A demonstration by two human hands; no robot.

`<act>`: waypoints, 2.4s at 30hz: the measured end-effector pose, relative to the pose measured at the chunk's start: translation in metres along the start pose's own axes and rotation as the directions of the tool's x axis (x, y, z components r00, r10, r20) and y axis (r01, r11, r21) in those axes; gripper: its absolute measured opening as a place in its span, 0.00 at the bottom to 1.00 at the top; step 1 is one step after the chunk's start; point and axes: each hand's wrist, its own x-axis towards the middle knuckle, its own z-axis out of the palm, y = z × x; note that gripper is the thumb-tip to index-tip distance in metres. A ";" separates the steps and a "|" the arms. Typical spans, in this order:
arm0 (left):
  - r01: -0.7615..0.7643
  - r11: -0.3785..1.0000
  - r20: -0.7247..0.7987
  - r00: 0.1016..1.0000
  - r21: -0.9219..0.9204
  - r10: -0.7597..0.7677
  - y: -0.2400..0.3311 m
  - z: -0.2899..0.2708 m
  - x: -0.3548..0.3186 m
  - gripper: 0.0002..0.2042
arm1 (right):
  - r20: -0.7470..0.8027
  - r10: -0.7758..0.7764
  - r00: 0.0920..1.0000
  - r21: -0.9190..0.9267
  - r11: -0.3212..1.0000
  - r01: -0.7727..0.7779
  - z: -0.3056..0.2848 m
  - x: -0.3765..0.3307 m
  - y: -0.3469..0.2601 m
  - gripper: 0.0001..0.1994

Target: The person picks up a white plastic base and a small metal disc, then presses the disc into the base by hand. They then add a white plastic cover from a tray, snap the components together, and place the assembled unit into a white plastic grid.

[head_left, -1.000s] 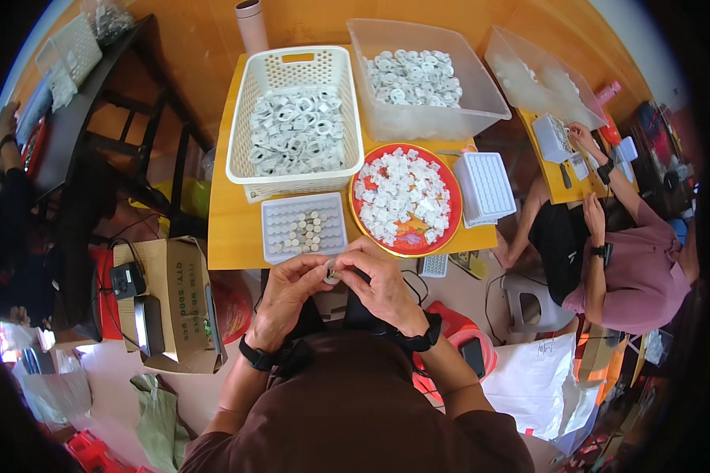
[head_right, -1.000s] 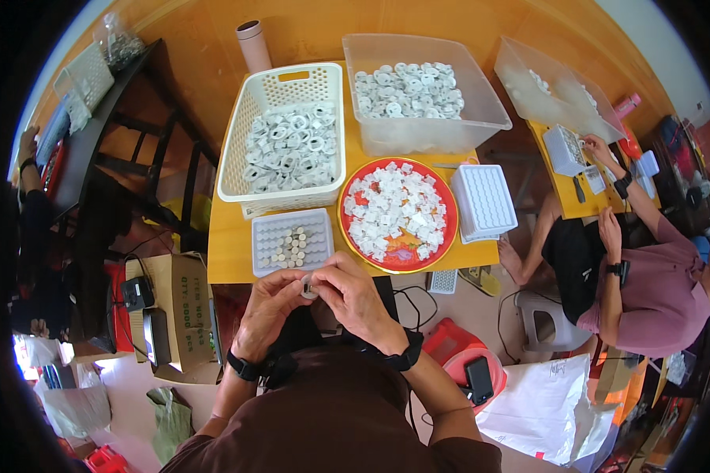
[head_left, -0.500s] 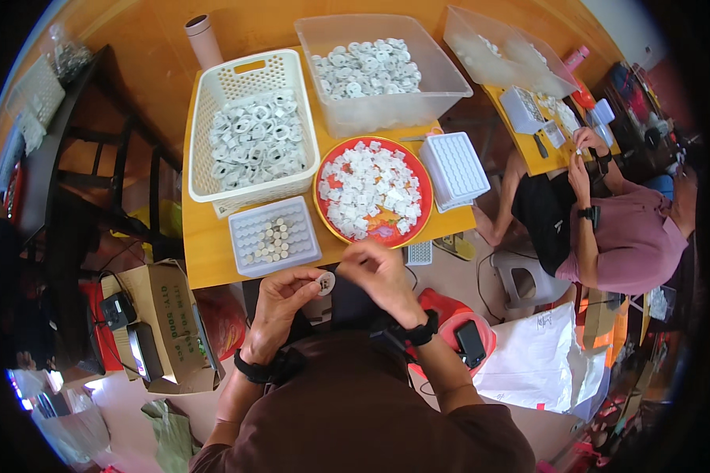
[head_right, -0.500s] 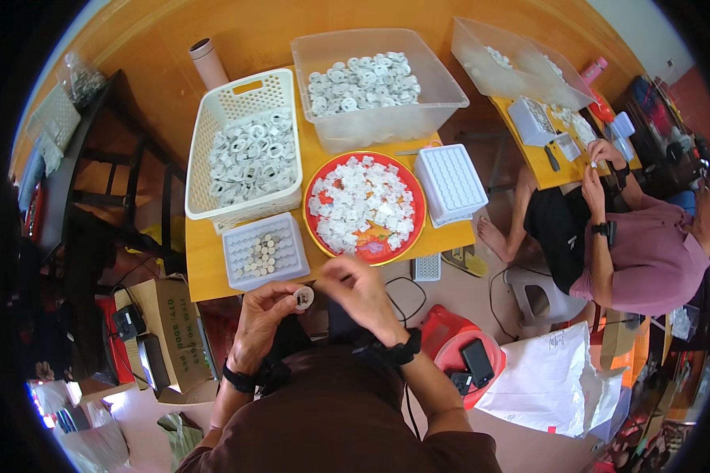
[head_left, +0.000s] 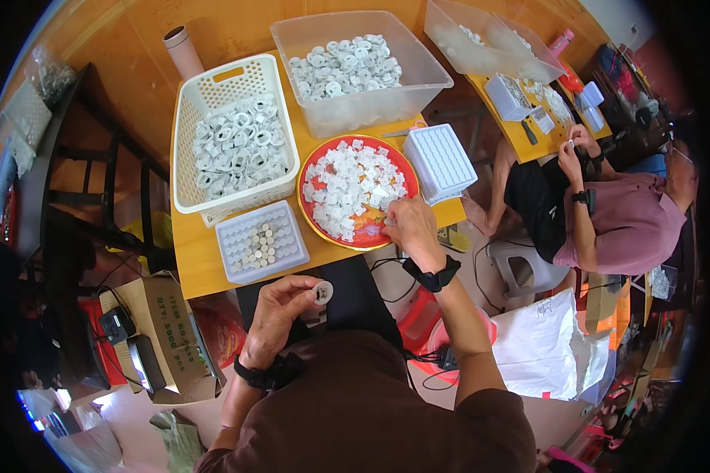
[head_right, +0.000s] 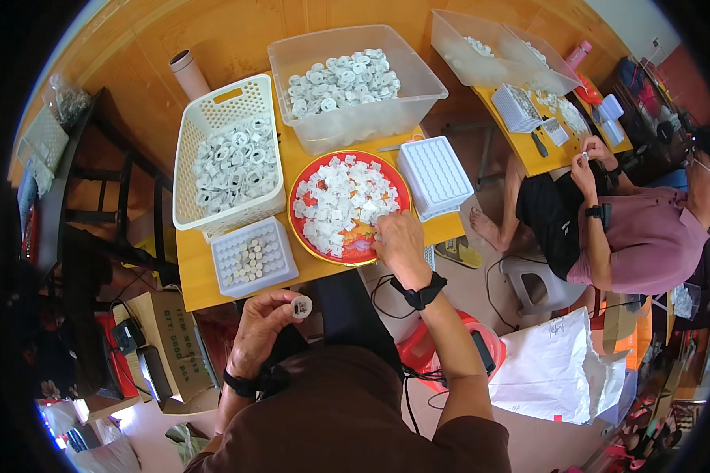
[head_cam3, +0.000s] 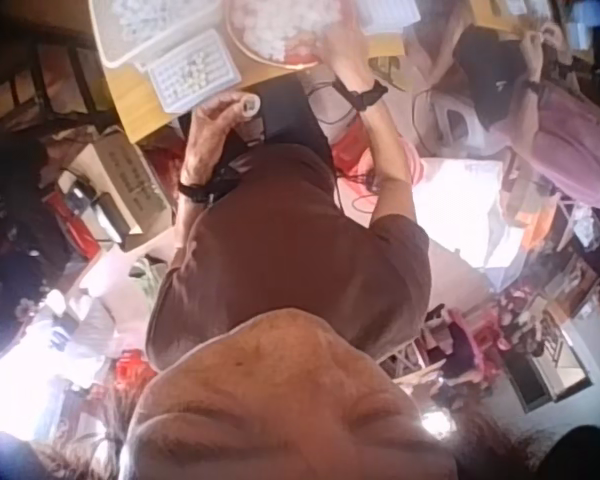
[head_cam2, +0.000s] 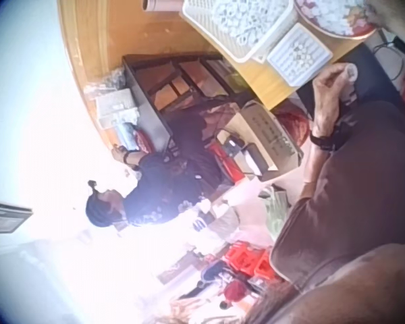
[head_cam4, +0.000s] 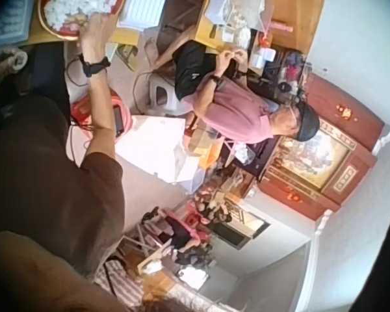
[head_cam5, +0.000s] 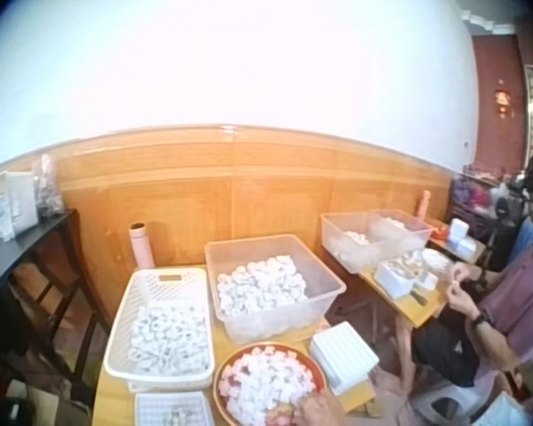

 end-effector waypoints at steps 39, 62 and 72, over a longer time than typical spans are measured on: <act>-0.122 0.974 -0.096 0.990 -0.191 0.106 0.013 -0.023 -0.020 0.11 | 0.007 -0.481 0.876 0.744 0.588 0.317 -0.029 -0.027 -0.142 0.08; -0.071 0.985 -0.099 0.994 -0.156 0.056 0.009 -0.019 -0.012 0.12 | 0.017 -0.537 0.843 0.703 0.606 0.372 -0.027 -0.020 -0.131 0.06; -0.031 0.990 -0.053 0.998 -0.140 0.024 0.007 -0.021 -0.010 0.12 | 0.136 -0.533 0.835 0.735 0.619 0.275 -0.028 -0.018 -0.125 0.06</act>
